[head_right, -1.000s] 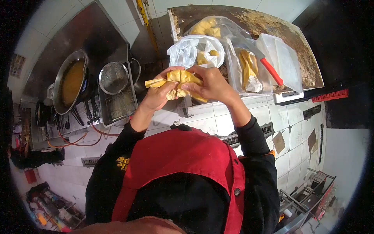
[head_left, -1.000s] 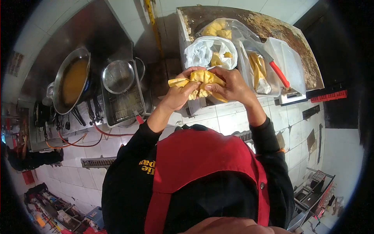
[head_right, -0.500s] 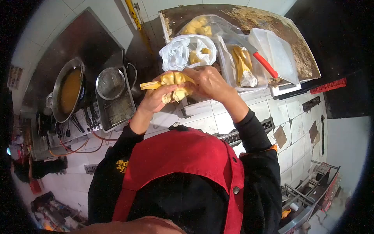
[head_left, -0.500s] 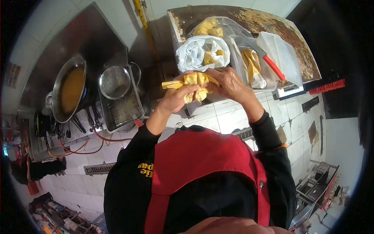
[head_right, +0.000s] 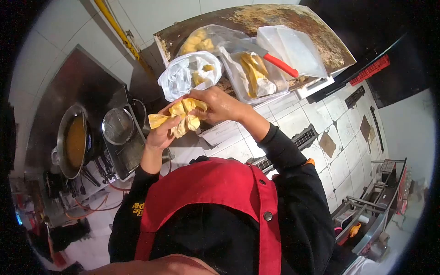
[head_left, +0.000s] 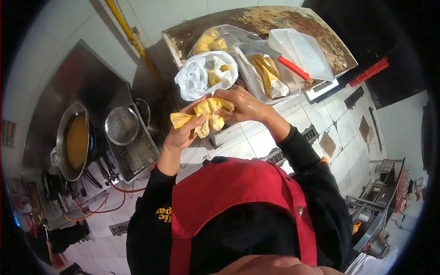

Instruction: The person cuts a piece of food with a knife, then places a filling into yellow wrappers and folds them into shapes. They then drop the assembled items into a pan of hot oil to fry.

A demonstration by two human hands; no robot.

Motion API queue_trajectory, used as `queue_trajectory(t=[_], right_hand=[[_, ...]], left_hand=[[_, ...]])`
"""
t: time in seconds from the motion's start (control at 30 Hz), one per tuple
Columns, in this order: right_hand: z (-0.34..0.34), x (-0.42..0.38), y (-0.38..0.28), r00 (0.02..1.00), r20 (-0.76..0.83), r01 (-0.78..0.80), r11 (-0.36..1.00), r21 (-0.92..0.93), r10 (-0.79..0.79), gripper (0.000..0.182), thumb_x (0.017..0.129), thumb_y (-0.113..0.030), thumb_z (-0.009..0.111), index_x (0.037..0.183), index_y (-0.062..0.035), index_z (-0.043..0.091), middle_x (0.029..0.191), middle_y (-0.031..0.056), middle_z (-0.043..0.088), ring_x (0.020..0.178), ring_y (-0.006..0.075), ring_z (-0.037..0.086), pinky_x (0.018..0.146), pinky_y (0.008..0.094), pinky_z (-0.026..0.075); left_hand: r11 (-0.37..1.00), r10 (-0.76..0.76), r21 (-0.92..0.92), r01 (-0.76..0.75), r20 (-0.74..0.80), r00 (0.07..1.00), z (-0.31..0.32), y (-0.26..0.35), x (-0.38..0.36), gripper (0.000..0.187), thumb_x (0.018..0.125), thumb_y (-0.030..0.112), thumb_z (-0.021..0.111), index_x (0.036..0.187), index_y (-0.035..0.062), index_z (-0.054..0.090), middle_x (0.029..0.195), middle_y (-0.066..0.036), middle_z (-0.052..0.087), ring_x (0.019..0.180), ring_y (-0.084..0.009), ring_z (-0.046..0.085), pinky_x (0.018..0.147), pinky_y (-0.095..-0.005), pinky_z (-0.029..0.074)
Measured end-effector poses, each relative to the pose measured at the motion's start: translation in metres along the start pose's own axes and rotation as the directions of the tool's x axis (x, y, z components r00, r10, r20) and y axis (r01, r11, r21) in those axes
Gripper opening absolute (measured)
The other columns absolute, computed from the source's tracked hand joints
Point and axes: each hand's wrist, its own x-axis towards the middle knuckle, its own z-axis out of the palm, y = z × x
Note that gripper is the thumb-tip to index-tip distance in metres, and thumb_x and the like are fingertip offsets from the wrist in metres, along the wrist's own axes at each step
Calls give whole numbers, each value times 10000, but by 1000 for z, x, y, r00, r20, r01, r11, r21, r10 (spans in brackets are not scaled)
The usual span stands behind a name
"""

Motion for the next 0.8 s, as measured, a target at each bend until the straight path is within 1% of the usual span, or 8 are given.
queue_trajectory(t=[0.13,0.2,0.23,0.37,0.5,0.6,0.67,0.8], right_hand=[[-9,-3,5,998,64,-7,995,95,1,310,747,-230,662,935,-6,558,750,162,577,677,290,565,608,326,437],[-17,-5,4,982,167,-144,934,326,92,316,742,-248,682,919,-9,578,735,135,573,630,207,542,591,289,427],[-15,-8,10,972,190,-207,880,428,136,330,736,-262,697,919,-9,591,718,107,586,611,140,513,592,263,422],[-19,-7,18,963,269,-62,989,136,24,228,750,-191,677,859,-12,586,687,97,574,636,178,543,570,306,407],[-44,-6,13,935,341,-149,981,121,100,222,740,-179,679,874,-16,611,715,82,606,650,121,556,578,267,424],[-81,-18,55,872,216,-489,803,342,439,214,722,-144,661,901,-31,624,759,94,625,670,108,561,613,227,451],[-94,-25,97,853,-176,-521,787,-330,491,164,704,-153,617,797,-18,621,781,141,638,708,273,611,648,305,486],[-71,-44,136,797,-409,-586,407,-701,444,154,704,-140,592,758,3,608,727,147,623,691,281,614,641,344,495]], left_hand=[[997,-24,75,20,40,999,-5,-1,2,576,794,25,568,1302,-32,303,1242,-144,445,1150,-201,440,959,-310,357],[989,-48,-117,96,361,931,-13,-1,3,657,801,109,607,1335,-13,245,1299,-164,383,1184,-237,409,965,-327,353],[965,-185,-133,226,266,946,-2,6,3,893,748,406,655,1366,4,150,1354,-183,293,1215,-268,371,980,-354,334],[922,-187,-263,283,335,924,3,6,14,1252,520,829,480,1375,7,80,1362,-184,266,1216,-292,362,985,-369,319],[956,-292,34,291,156,943,1,-17,24,494,866,226,475,1277,-6,326,1190,-124,481,1077,-180,502,916,-303,398],[915,-398,-36,401,73,915,-4,-20,21,472,853,232,494,1239,-14,376,1094,-119,538,972,-179,564,823,-293,468],[917,-388,-82,390,38,921,0,-21,18,453,841,215,501,1214,-23,402,1043,-119,563,886,-182,595,732,-304,508],[944,-311,-130,303,-49,949,-5,-28,18,429,798,155,500,1180,-30,435,1012,-125,568,843,-190,602,711,-328,518]])
